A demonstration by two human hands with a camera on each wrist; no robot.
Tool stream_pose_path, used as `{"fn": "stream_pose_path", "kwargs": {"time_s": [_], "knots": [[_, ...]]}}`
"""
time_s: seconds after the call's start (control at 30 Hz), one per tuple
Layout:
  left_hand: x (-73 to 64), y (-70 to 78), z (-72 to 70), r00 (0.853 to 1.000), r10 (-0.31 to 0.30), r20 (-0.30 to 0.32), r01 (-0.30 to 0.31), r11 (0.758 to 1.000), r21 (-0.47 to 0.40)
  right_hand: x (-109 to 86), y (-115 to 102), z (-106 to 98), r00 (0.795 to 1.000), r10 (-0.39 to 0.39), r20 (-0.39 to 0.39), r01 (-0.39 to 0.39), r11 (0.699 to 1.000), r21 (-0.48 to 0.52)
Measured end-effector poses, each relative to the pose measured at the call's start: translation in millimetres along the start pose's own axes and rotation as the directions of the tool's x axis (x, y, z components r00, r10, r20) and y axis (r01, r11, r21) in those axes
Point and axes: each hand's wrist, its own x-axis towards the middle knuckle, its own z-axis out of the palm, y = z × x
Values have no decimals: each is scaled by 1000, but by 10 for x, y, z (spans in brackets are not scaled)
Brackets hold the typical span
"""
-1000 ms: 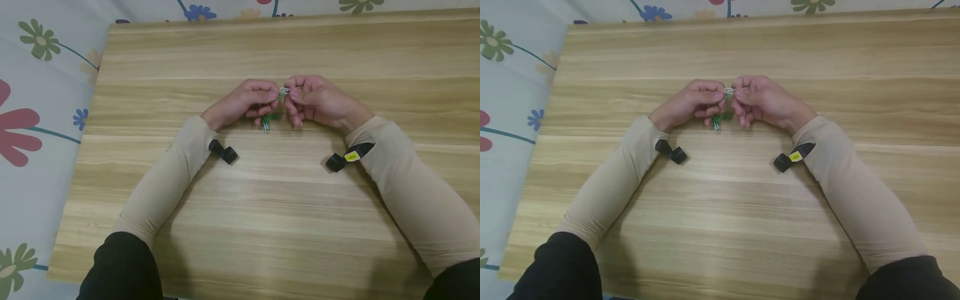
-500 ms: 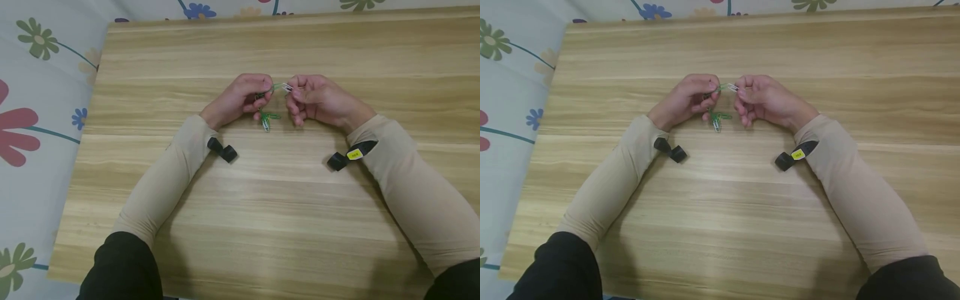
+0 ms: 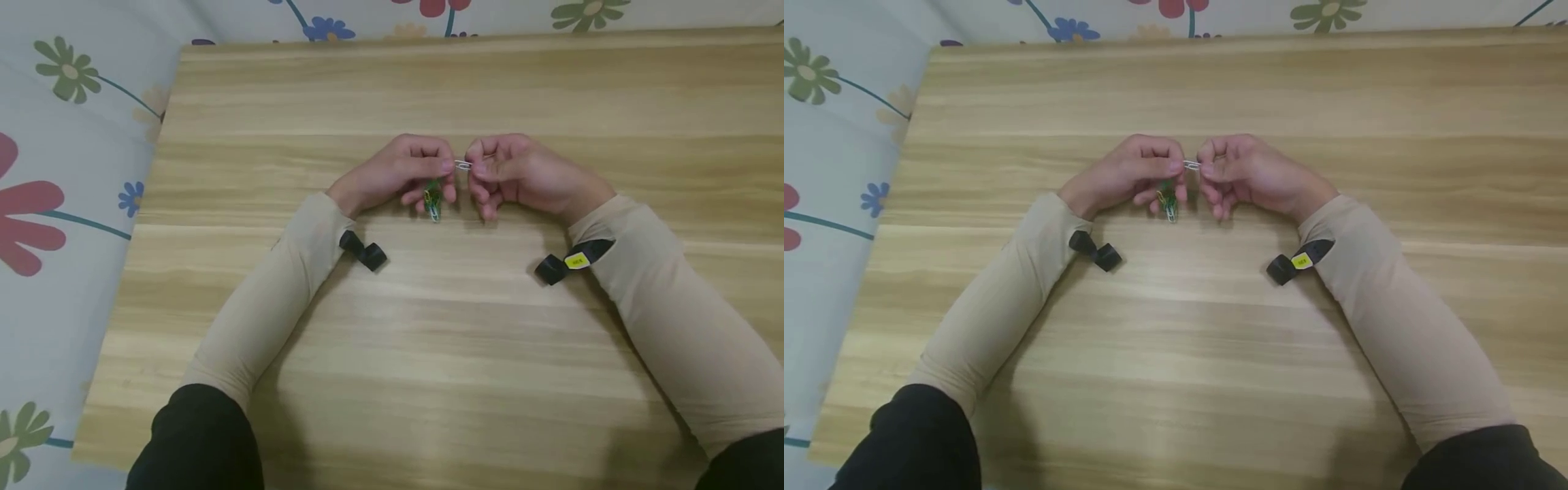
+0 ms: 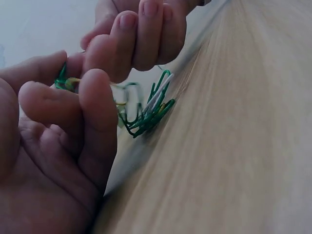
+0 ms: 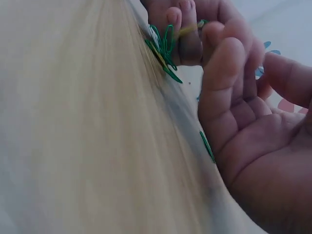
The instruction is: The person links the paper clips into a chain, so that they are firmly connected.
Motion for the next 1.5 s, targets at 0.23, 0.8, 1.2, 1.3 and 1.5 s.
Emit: {"fn": "stream_pose_path", "kwargs": {"time_s": [0.23, 0.8, 1.2, 1.3, 1.5], "knots": [[-30, -15, 11, 995, 12, -97, -17, 999, -47, 1, -145, 17, 927, -33, -373, -92, 945, -313], [-18, -18, 12, 990, 24, -138, -30, 999, -43, 130, -185, 112, 921, -31, -389, -380, 152, -912], [0, -12, 28, 992, 24, -127, -29, 999, -35, 75, -87, -9, 920, -29, -391, -186, 846, -500], [1, -7, 38, 993, 28, -118, -32, 999, -32, 82, -24, -48, 925, -71, -373, -70, 934, -351], [-12, -2, 40, 993, 29, -115, -30, 999, -12, 110, 38, -33, 937, -137, -321, 68, 974, -218]]}}
